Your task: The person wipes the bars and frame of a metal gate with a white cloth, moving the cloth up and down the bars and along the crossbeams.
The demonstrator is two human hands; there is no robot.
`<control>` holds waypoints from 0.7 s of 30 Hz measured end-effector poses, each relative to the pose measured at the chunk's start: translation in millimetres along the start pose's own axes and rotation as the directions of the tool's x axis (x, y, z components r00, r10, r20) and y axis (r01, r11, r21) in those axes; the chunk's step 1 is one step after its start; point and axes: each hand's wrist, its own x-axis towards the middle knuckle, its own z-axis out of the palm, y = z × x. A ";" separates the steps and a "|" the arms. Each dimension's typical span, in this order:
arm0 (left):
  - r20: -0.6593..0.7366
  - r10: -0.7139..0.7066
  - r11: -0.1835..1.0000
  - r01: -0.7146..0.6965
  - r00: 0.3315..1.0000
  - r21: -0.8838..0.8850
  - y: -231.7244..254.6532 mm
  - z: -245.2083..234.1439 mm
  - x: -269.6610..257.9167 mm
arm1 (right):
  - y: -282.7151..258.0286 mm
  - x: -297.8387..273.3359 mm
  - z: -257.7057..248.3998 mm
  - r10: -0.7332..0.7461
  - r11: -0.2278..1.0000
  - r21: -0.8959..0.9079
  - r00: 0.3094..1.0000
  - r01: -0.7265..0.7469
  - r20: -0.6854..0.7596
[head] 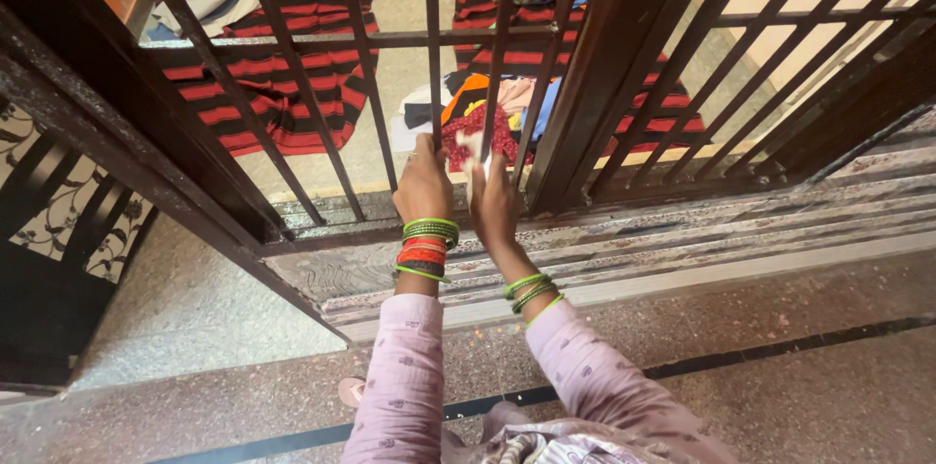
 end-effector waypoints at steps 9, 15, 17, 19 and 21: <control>-0.012 0.030 0.999 -0.030 0.999 0.024 -1.6 1.8 -0.2 | 56.9 -47.9 17.0 -0.007 0.998 0.055 0.989 -0.001 0.145; 0.021 0.018 0.999 -0.019 1.000 0.038 -1.8 1.8 1.1 | 30.6 -23.3 -3.0 -0.086 0.988 0.131 0.996 0.086 -0.006; 0.017 0.039 0.998 -0.039 0.999 0.055 -0.3 1.4 1.2 | 13.6 -8.1 -14.0 -0.045 0.984 0.170 0.999 0.049 -0.027; 0.022 0.021 0.998 -0.022 1.000 0.051 0.5 0.0 -0.8 | -4.5 11.2 -21.2 0.013 0.973 0.231 1.000 -0.017 0.018; 0.024 0.013 0.999 -0.014 1.000 0.050 1.8 -0.6 -1.7 | -22.8 30.0 -32.0 0.062 0.964 0.256 0.998 -0.068 0.034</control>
